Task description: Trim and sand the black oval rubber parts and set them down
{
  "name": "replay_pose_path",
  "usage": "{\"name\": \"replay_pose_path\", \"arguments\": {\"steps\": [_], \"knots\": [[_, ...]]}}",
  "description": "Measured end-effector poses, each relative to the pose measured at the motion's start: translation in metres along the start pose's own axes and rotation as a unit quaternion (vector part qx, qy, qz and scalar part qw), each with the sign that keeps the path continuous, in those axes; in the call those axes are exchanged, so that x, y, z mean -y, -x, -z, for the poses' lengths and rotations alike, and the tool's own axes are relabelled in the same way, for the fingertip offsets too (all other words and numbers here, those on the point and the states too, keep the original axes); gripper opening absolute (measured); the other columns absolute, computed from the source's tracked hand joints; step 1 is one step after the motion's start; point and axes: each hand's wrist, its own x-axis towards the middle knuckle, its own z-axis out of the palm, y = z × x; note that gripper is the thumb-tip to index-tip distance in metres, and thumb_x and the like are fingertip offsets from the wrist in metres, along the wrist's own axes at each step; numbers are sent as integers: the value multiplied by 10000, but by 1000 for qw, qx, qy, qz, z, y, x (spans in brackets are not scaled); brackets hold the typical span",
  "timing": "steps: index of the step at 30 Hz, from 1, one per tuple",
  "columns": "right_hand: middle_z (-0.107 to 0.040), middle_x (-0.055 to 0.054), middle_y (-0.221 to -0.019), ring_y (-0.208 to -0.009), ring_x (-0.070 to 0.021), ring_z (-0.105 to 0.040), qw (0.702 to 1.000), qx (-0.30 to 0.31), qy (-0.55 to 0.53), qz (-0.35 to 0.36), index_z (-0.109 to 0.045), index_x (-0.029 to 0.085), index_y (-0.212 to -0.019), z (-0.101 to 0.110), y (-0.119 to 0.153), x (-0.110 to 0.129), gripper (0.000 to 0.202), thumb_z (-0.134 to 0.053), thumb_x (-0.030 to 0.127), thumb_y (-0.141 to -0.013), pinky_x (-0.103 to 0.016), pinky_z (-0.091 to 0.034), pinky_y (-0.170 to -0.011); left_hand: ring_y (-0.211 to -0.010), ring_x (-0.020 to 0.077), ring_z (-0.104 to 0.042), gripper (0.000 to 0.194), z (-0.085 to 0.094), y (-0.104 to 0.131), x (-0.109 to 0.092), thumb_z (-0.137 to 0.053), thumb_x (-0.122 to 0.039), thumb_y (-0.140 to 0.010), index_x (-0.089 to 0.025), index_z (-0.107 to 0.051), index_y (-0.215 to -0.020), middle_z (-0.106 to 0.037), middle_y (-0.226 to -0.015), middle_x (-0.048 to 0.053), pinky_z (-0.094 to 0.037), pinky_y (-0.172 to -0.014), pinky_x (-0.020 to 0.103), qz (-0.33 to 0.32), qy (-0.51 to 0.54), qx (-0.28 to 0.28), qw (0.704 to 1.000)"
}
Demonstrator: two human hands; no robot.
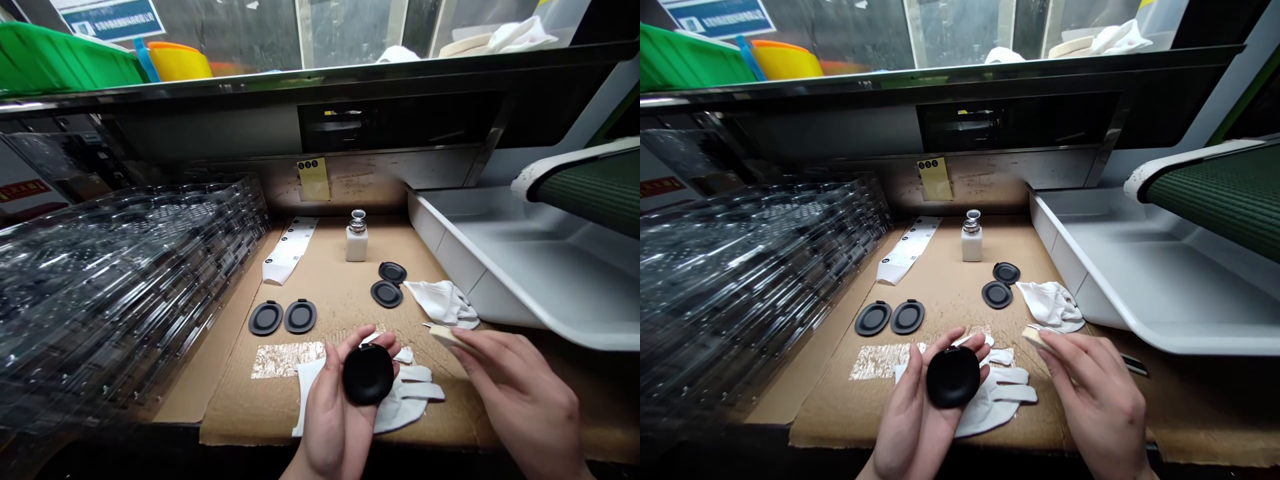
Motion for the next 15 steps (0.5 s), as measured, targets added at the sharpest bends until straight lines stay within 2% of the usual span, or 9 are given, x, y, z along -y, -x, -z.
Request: {"name": "replay_pose_path", "arguments": {"steps": [5,8,12,15], "knots": [[-602,-24,-899,-824,-157,-554,999,14,-13,43,-617,232,-1009,-3,8,-2,258,-598,134,-772,-316,-442,-769,-1161,319,-481,602,5,-1,3,-266,-514,-864,-63,-591,-1093,-608,-1147,201,-241,-1040,480,-7,-25,37,999],[-604,-39,-902,-834,-170,-555,998,17,-27,53,-610,225,-1044,-2,13,7,312,-594,97,-760,-325,-446,-755,-1161,321,-480,600,5,-2,4,-272,-516,-861,-69,-602,-1088,-602,-1159,198,-257,-1029,480,-8,-33,41,999],[-636,-52,-869,-813,-183,-566,984,83,-87,131,-569,222,-1138,-4,21,32,355,-508,105,-809,-332,-460,-706,-1154,290,-491,455,4,-3,7,-360,-426,-870,-111,-614,-1077,-597,-1177,169,-296,-1006,444,0,-56,24,998],[-652,-62,-889,-815,-188,-563,976,99,-89,173,-546,197,-1176,-8,18,40,348,-449,132,-848,-343,-457,-699,-1132,282,-506,395,4,-4,9,-394,-384,-868,-119,-625,-1048,-612,-1150,162,-309,-995,440,-4,-73,12,997]]}}
